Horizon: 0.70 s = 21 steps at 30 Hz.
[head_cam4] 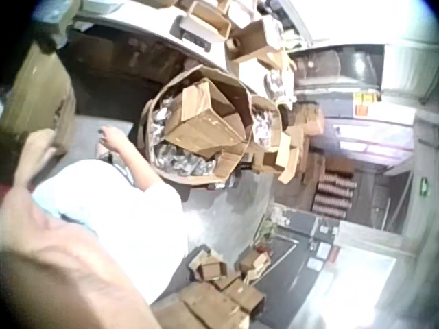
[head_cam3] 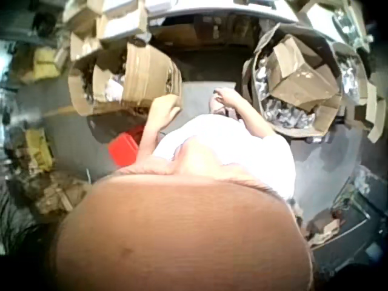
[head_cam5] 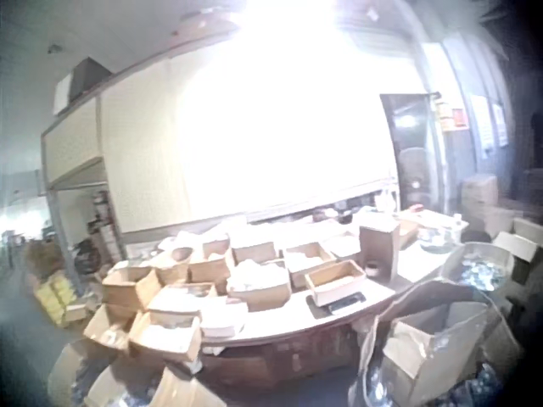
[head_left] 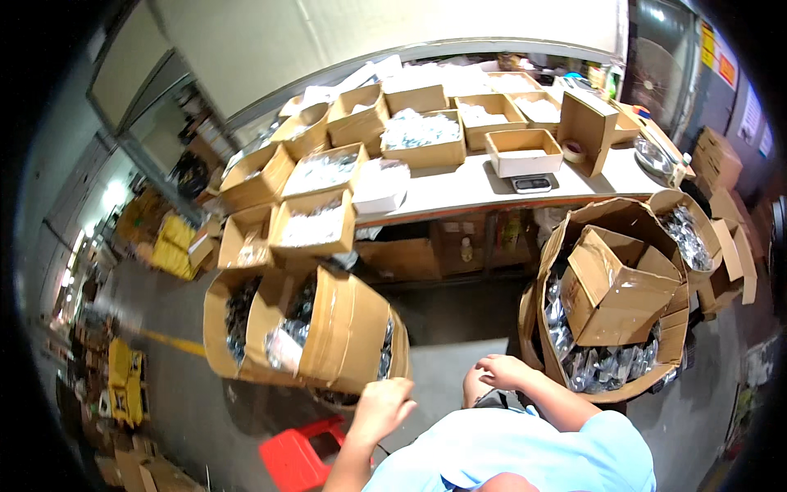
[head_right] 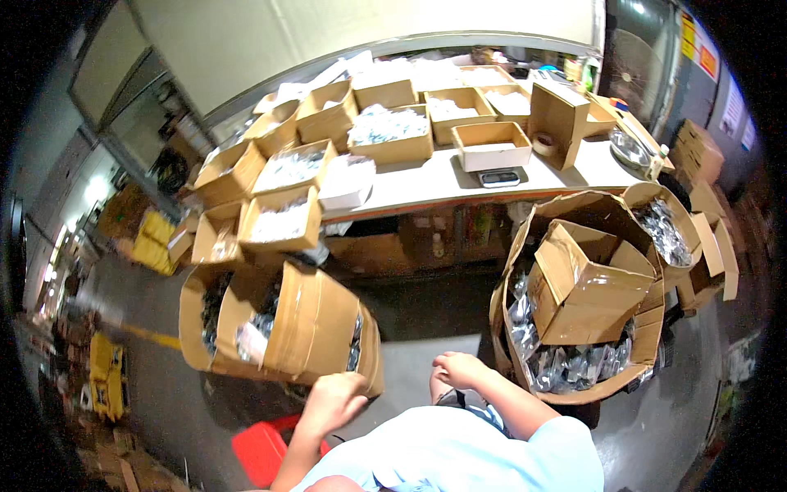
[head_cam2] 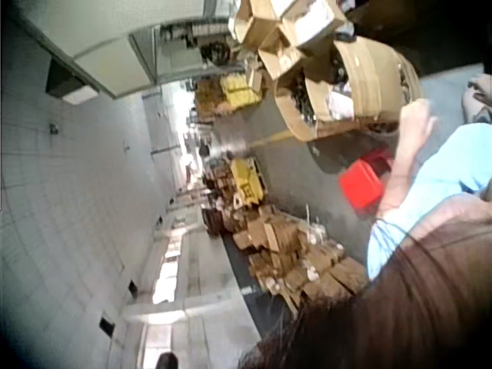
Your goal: The person sorts small metal and plastic hardware components into various boxes on a work table, using their hands and a small metal bowl to group and weigh specific items.
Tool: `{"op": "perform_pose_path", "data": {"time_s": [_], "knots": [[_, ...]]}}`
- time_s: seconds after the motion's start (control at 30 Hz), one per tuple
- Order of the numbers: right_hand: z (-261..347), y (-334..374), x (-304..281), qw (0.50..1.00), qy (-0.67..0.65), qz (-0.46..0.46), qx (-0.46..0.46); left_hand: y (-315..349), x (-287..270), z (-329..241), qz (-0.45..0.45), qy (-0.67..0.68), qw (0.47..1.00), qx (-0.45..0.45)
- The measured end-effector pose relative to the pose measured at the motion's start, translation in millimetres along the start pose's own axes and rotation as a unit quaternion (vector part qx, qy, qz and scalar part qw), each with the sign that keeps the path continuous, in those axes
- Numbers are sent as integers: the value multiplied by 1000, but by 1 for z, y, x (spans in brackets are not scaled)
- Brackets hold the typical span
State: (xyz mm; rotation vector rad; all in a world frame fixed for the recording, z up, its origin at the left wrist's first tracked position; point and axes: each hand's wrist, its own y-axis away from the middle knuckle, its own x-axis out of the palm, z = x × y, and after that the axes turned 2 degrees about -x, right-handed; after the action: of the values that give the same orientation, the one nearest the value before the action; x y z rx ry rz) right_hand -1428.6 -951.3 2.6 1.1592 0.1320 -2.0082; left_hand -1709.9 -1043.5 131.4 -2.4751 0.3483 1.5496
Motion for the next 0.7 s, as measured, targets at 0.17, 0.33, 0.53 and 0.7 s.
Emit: {"op": "perform_pose_path", "data": {"time_s": [0.17,0.33,0.53,0.7], "knots": [[-72,-46,-86,988,-28,-121,92,-141,23,44,135,57,984,97],[-113,-136,-187,972,-34,-218,82,-278,16,68,142,48,981,122],[-163,-229,-310,963,23,-265,41,-393,-6,115,76,72,988,111],[-222,-273,-409,925,51,-341,159,-470,-21,176,56,74,992,90]]}}
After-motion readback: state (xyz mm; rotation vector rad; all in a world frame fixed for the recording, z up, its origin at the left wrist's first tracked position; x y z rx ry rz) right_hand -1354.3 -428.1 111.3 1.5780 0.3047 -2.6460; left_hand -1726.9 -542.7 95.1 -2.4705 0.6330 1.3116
